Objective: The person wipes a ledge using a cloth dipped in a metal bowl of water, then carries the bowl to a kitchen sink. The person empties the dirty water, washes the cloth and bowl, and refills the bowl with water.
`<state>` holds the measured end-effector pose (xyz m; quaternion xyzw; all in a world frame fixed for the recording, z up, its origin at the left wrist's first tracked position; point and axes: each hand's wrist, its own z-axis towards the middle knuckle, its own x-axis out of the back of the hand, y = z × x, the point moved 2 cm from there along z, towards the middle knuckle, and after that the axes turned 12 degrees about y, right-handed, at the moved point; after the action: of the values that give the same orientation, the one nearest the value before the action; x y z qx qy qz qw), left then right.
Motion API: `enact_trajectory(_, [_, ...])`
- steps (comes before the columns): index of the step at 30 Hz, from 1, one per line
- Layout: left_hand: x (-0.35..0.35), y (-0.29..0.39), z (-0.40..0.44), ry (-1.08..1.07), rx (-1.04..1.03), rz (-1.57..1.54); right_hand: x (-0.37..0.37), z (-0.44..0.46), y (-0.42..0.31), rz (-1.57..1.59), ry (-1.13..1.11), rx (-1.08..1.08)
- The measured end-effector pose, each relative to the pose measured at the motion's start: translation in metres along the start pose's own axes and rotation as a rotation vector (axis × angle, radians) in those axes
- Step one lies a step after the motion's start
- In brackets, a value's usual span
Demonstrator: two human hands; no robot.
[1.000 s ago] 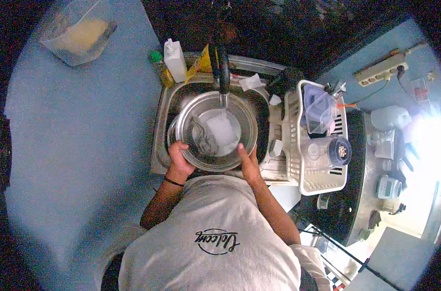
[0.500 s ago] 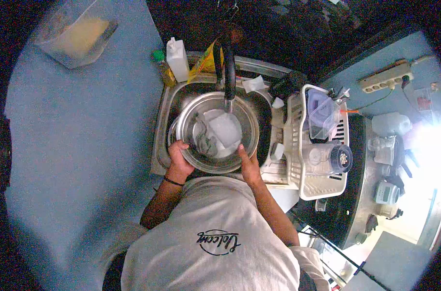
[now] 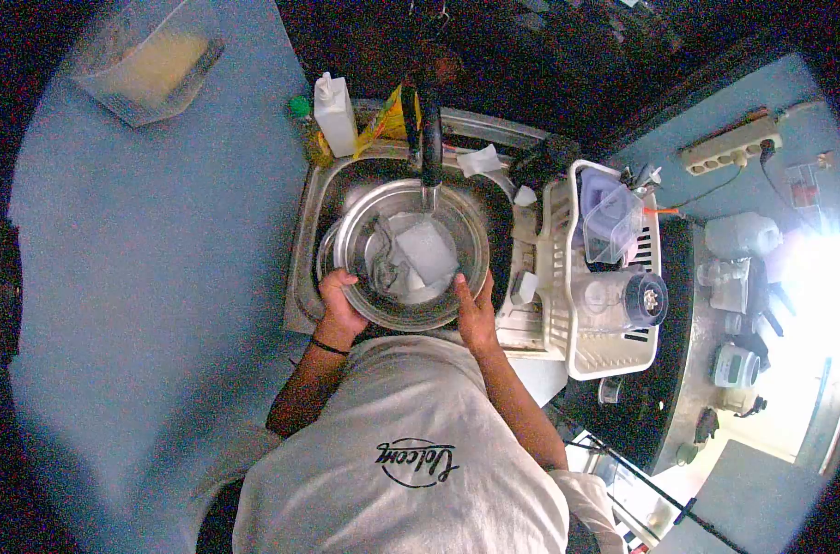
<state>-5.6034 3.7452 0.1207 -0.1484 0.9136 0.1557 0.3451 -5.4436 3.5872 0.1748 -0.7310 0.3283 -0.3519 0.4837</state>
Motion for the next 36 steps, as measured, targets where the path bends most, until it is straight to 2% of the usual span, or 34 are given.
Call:
enact_trajectory(3, [-0.001,0.001,0.000,-0.011,-0.005,-0.007,0.003,-0.001,-0.003,-0.058,0.001,-0.033])
enact_trajectory(9, [-0.015,0.002,-0.017,0.007,-0.046,-0.011,0.002,0.004,0.016,0.056,0.013,-0.072])
enact_trajectory(21, [0.000,-0.001,-0.007,0.057,-0.072,-0.009,0.003,0.006,0.002,-0.041,-0.032,0.045])
enact_trajectory(27, [0.015,-0.002,0.007,0.031,-0.064,-0.047,0.012,0.019,0.003,0.061,-0.001,-0.102])
enact_trajectory(30, [0.012,0.001,0.005,0.016,-0.055,-0.058,0.025,0.044,0.023,-0.074,0.065,0.058])
enact_trajectory(33, [0.004,0.003,-0.003,0.011,-0.060,-0.082,0.020,0.064,-0.010,-0.011,0.059,-0.097])
enact_trajectory(34, [-0.002,0.004,-0.009,0.021,-0.055,-0.103,0.019,0.081,-0.007,-0.087,0.080,0.036])
enact_trajectory(36, [-0.002,0.006,-0.008,0.022,-0.040,-0.112,0.005,0.101,-0.032,-0.112,0.049,0.024])
